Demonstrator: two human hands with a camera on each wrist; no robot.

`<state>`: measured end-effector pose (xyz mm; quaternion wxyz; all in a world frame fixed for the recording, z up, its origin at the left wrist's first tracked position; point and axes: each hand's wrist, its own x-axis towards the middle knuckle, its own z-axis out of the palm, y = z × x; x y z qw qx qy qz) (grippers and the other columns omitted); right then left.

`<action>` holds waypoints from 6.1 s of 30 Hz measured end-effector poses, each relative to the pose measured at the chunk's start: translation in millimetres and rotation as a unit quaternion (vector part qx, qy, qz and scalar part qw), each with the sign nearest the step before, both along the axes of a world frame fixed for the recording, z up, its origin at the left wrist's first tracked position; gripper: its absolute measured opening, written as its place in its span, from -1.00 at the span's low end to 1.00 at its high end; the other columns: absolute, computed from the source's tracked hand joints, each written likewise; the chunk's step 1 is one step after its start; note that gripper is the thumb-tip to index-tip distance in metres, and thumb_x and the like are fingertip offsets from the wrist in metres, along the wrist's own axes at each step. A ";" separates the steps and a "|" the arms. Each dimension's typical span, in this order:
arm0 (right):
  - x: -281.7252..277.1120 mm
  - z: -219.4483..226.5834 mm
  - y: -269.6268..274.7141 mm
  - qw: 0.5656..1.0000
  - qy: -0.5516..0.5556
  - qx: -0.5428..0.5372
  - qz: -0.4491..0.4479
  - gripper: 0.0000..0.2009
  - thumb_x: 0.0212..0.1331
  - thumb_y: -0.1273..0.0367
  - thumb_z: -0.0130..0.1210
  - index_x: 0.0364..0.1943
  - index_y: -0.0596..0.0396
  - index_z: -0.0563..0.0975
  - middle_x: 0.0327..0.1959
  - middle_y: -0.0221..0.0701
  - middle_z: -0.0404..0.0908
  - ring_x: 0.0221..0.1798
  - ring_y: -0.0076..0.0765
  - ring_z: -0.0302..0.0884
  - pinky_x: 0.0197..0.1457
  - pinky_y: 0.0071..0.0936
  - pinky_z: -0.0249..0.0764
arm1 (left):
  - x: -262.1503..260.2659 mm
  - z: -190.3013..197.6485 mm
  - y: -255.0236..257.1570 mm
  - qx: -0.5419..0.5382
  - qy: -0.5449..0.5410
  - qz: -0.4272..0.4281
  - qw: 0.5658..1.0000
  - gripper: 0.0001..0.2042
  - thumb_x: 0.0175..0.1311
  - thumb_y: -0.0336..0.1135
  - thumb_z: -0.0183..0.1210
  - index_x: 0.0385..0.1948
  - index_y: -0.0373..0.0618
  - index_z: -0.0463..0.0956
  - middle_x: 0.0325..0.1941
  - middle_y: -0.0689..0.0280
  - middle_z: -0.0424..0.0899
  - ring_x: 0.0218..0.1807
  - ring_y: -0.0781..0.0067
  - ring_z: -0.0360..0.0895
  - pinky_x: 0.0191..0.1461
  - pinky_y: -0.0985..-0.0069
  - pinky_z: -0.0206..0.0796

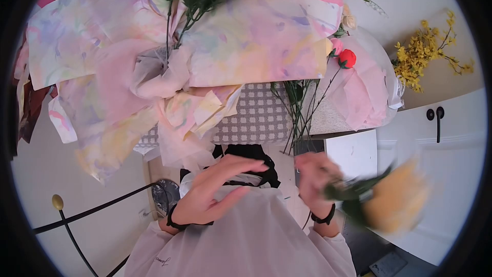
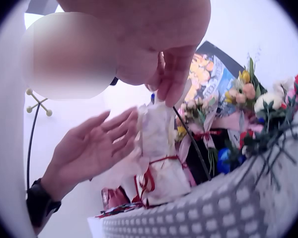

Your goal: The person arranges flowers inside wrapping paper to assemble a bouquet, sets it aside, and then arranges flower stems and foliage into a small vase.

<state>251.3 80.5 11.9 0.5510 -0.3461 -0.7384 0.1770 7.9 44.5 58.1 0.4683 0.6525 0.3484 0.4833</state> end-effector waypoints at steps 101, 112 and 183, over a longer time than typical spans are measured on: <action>-48.3 66.3 -3.2 0.937 -0.213 0.025 0.277 -0.62 -0.31 0.23 0.57 -0.40 0.07 0.65 -0.17 -0.33 0.62 -0.21 -0.16 0.61 -0.11 -0.27 0.61 | 0.4 -80.3 -29.7 0.005 0.057 0.129 0.990 -0.50 0.04 -0.26 0.52 -0.01 -0.20 0.51 -0.13 0.26 0.71 -0.17 0.28 0.70 -0.11 0.46 0.49; -49.1 71.3 2.4 0.943 -0.156 0.003 0.294 -0.41 -0.27 0.06 0.48 -0.15 0.17 0.67 -0.01 -0.24 0.63 -0.12 -0.05 0.62 -0.05 -0.17 0.58 | -5.7 -73.7 -28.3 0.030 0.097 0.086 0.991 -0.49 0.02 -0.33 0.42 0.03 -0.25 0.44 -0.16 0.08 0.66 -0.17 -0.04 0.64 -0.05 0.25 0.47; -91.8 113.5 -18.5 0.956 -0.112 -0.053 0.265 -0.76 0.03 0.69 0.16 -0.18 0.22 0.56 -0.38 -0.25 0.65 -0.38 -0.17 0.68 -0.28 -0.44 0.58 | -41.1 79.7 -27.3 0.161 0.007 0.134 0.978 -0.22 0.12 -0.42 0.44 0.38 -0.22 0.17 0.30 0.16 0.34 0.31 0.33 0.37 0.39 0.34 0.20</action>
